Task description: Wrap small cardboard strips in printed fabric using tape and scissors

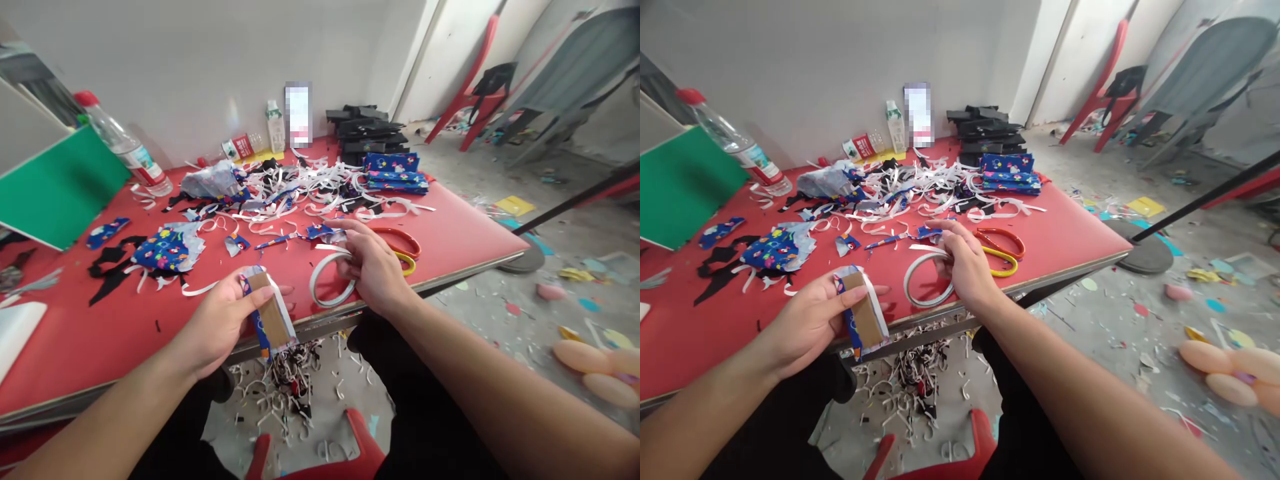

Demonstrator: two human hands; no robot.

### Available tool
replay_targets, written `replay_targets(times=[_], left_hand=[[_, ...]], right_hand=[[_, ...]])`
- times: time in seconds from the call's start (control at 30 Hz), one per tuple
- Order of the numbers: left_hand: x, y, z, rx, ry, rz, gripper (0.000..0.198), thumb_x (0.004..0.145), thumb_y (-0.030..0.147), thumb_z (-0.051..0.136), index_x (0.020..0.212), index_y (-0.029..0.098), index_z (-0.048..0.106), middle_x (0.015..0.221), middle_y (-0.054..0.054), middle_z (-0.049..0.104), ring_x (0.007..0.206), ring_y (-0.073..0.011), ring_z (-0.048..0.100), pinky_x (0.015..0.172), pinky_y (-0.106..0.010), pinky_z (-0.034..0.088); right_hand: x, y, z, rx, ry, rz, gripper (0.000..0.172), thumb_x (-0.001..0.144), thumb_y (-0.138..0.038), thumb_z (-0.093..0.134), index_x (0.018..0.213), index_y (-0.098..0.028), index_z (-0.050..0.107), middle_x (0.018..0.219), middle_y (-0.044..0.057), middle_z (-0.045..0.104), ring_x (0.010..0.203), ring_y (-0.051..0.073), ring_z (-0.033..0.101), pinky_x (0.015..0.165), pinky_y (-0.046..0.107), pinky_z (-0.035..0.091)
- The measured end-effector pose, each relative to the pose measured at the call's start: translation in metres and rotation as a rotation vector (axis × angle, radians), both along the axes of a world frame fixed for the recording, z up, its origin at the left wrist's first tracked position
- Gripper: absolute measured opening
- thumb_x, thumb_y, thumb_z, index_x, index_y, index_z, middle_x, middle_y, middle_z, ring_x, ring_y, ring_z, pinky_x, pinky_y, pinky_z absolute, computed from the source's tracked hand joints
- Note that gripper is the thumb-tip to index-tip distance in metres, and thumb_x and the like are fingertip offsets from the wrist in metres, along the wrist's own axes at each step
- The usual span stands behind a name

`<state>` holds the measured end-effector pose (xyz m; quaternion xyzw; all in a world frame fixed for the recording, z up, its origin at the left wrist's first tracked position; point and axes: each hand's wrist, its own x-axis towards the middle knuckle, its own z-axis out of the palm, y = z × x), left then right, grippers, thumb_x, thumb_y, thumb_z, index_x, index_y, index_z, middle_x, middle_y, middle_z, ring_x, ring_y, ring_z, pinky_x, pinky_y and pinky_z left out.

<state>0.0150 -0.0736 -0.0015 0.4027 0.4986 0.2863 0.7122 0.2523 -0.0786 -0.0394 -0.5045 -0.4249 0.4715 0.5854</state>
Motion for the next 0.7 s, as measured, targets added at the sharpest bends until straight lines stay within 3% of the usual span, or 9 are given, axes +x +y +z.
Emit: replay_targets(times=[0.17,0.23,0.3,0.4,0.5,0.57,0.63,0.7], left_hand=[[0.001,-0.004,0.004,0.009,-0.089,0.032,0.037,0.083,0.026,0.087,0.105,0.020,0.058,0.108,-0.012,0.082,0.083,-0.0271,0.080,0.072,-0.042,0.068],[0.001,-0.004,0.005,0.006,-0.110,0.032,0.032,0.084,0.027,0.086,0.102,0.020,0.061,0.102,-0.011,0.082,0.082,-0.0268,0.080,0.068,-0.040,0.068],[0.002,-0.004,0.005,0.004,-0.125,0.044,0.027,0.084,0.030,0.086,0.098,0.018,0.066,0.093,-0.009,0.082,0.080,-0.0260,0.078,0.063,-0.037,0.066],[0.002,-0.001,0.003,0.056,-0.144,0.085,0.022,0.079,0.030,0.089,0.089,0.016,0.075,0.081,-0.006,0.078,0.073,-0.0203,0.074,0.065,-0.031,0.064],[0.001,0.003,-0.001,0.125,-0.139,0.114,0.021,0.074,0.029,0.093,0.081,0.015,0.079,0.078,-0.004,0.076,0.068,-0.0122,0.068,0.062,-0.020,0.057],[-0.001,0.003,-0.003,0.138,-0.093,0.110,0.022,0.074,0.032,0.093,0.078,0.015,0.080,0.074,-0.002,0.073,0.060,-0.0076,0.060,0.051,-0.015,0.046],[-0.002,0.002,-0.004,0.149,-0.025,0.095,0.023,0.076,0.035,0.092,0.077,0.017,0.078,0.070,0.000,0.070,0.054,-0.0060,0.054,0.046,-0.015,0.039],[-0.002,-0.002,-0.004,0.168,0.011,0.068,0.023,0.078,0.037,0.090,0.079,0.018,0.078,0.073,-0.001,0.071,0.059,-0.0087,0.059,0.052,-0.018,0.046]], right_hand=[[-0.002,0.000,-0.003,0.159,-0.061,-0.083,0.032,0.095,-0.035,0.057,0.126,-0.027,0.058,0.067,-0.007,0.041,0.055,0.014,0.038,0.052,0.029,0.030],[-0.005,-0.005,-0.003,0.289,-0.217,-0.168,0.028,0.099,-0.036,0.058,0.125,-0.029,0.058,0.067,-0.006,0.045,0.058,0.016,0.045,0.057,0.032,0.038],[-0.008,-0.011,-0.004,0.450,-0.492,-0.172,0.024,0.101,-0.032,0.059,0.125,-0.030,0.061,0.074,-0.002,0.059,0.067,0.019,0.057,0.069,0.037,0.045],[-0.010,-0.017,-0.006,0.603,-0.917,0.008,0.028,0.103,-0.025,0.058,0.130,-0.027,0.066,0.093,0.003,0.076,0.082,0.021,0.067,0.083,0.040,0.047],[-0.010,-0.016,-0.007,0.564,-1.149,0.194,0.029,0.105,-0.026,0.055,0.128,-0.022,0.070,0.095,0.006,0.079,0.085,0.023,0.067,0.085,0.041,0.046],[-0.011,-0.016,-0.006,0.539,-1.213,0.187,0.024,0.104,-0.028,0.058,0.121,-0.021,0.074,0.103,0.009,0.080,0.094,0.026,0.068,0.090,0.044,0.046],[-0.015,-0.019,-0.003,0.578,-1.142,0.074,0.019,0.104,-0.026,0.061,0.116,-0.021,0.075,0.116,0.012,0.079,0.104,0.027,0.068,0.094,0.046,0.048],[-0.021,-0.024,0.001,0.618,-0.946,-0.008,0.014,0.103,-0.023,0.064,0.112,-0.021,0.074,0.115,0.011,0.079,0.102,0.024,0.070,0.091,0.041,0.053]])
